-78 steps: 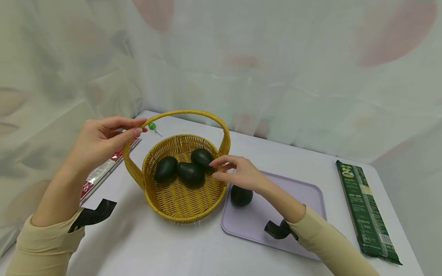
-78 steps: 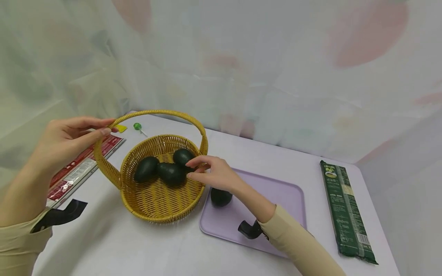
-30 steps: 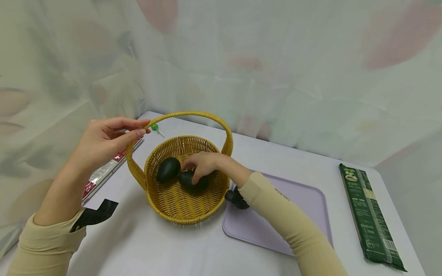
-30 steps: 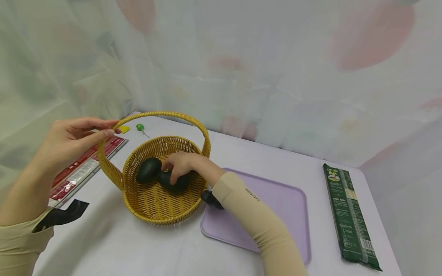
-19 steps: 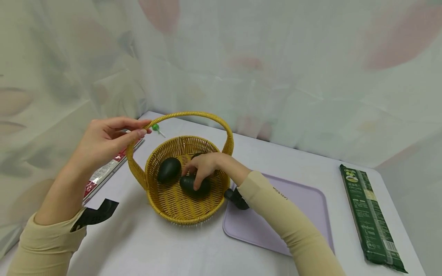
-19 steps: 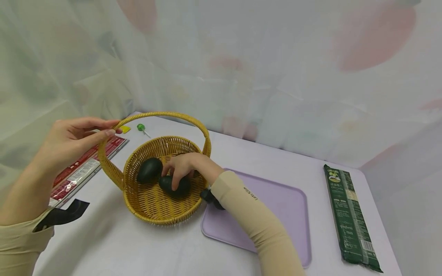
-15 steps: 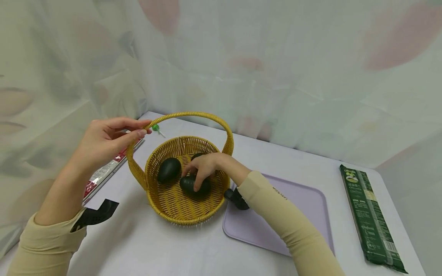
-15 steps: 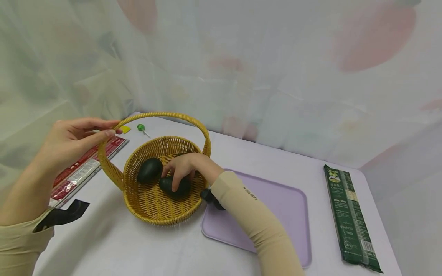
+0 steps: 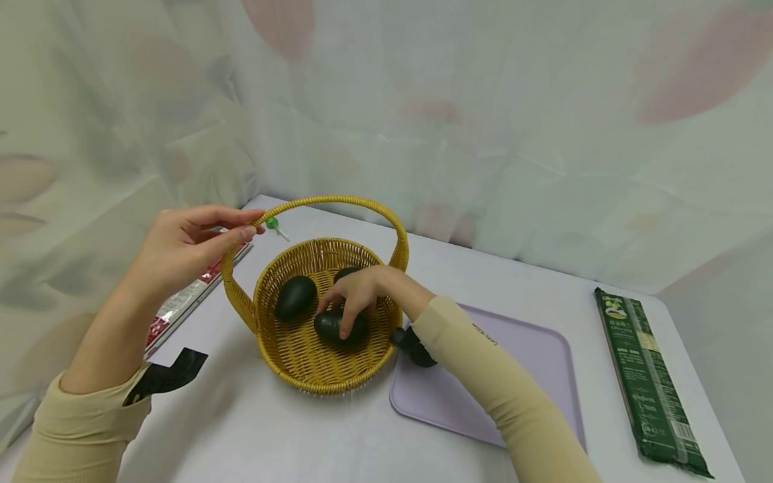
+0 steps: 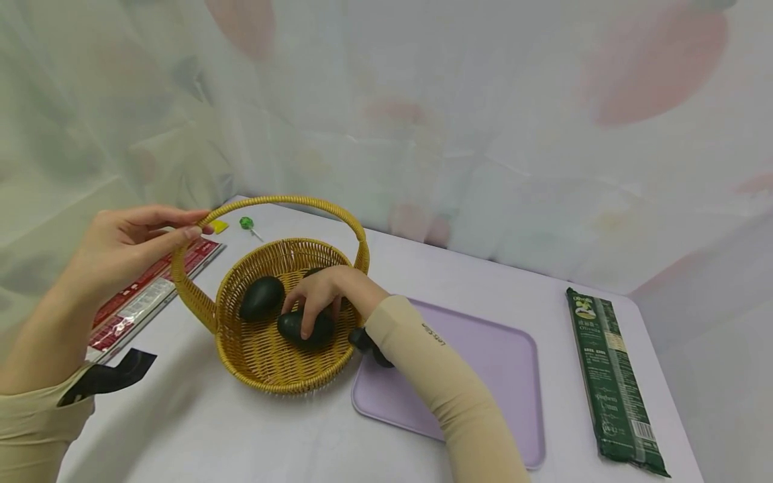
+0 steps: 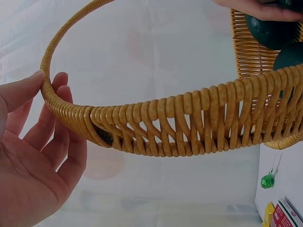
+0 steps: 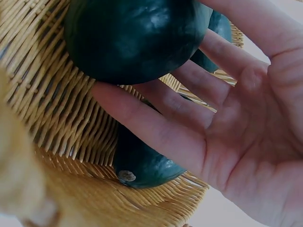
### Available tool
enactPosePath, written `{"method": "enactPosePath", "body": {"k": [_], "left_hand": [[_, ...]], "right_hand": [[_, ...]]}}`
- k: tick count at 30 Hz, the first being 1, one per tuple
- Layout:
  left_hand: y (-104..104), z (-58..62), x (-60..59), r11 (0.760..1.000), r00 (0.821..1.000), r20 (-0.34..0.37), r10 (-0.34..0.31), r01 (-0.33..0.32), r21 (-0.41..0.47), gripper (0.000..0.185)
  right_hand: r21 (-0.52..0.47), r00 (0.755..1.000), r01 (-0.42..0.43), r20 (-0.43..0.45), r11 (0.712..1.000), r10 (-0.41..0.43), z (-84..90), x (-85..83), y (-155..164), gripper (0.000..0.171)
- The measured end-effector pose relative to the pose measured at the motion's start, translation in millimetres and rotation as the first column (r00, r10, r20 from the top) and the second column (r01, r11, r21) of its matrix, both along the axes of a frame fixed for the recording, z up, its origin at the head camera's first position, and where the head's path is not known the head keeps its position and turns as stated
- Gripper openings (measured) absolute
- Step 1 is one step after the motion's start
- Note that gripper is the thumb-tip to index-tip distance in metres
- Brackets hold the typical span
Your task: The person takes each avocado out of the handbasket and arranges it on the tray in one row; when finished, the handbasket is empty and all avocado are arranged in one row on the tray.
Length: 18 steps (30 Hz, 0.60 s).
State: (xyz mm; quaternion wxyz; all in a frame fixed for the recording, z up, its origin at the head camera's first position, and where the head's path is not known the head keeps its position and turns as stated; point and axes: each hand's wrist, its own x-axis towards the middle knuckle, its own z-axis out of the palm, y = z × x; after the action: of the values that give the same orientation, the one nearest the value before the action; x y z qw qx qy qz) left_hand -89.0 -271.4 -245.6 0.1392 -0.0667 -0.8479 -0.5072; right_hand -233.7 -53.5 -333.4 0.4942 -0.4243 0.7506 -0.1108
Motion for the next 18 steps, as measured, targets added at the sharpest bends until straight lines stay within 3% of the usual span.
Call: {"method": "enactPosePath", "body": {"k": [9,18], "left_hand": [[1,0.9,-1.5,1.0,1.0,-0.001,0.0,0.0,0.0,0.02],[0,0.6,-1.9,1.0,1.0,-0.019,-0.019,0.019,-0.006,0.022]], "right_hand": [[-0.013,0.999,-0.011,0.029,1.0,0.012,-2.6,-1.2,4,0.074],[-0.109,0.998,-0.04,0.036,0.993,0.044,4.6,0.5,15,0.072]]}}
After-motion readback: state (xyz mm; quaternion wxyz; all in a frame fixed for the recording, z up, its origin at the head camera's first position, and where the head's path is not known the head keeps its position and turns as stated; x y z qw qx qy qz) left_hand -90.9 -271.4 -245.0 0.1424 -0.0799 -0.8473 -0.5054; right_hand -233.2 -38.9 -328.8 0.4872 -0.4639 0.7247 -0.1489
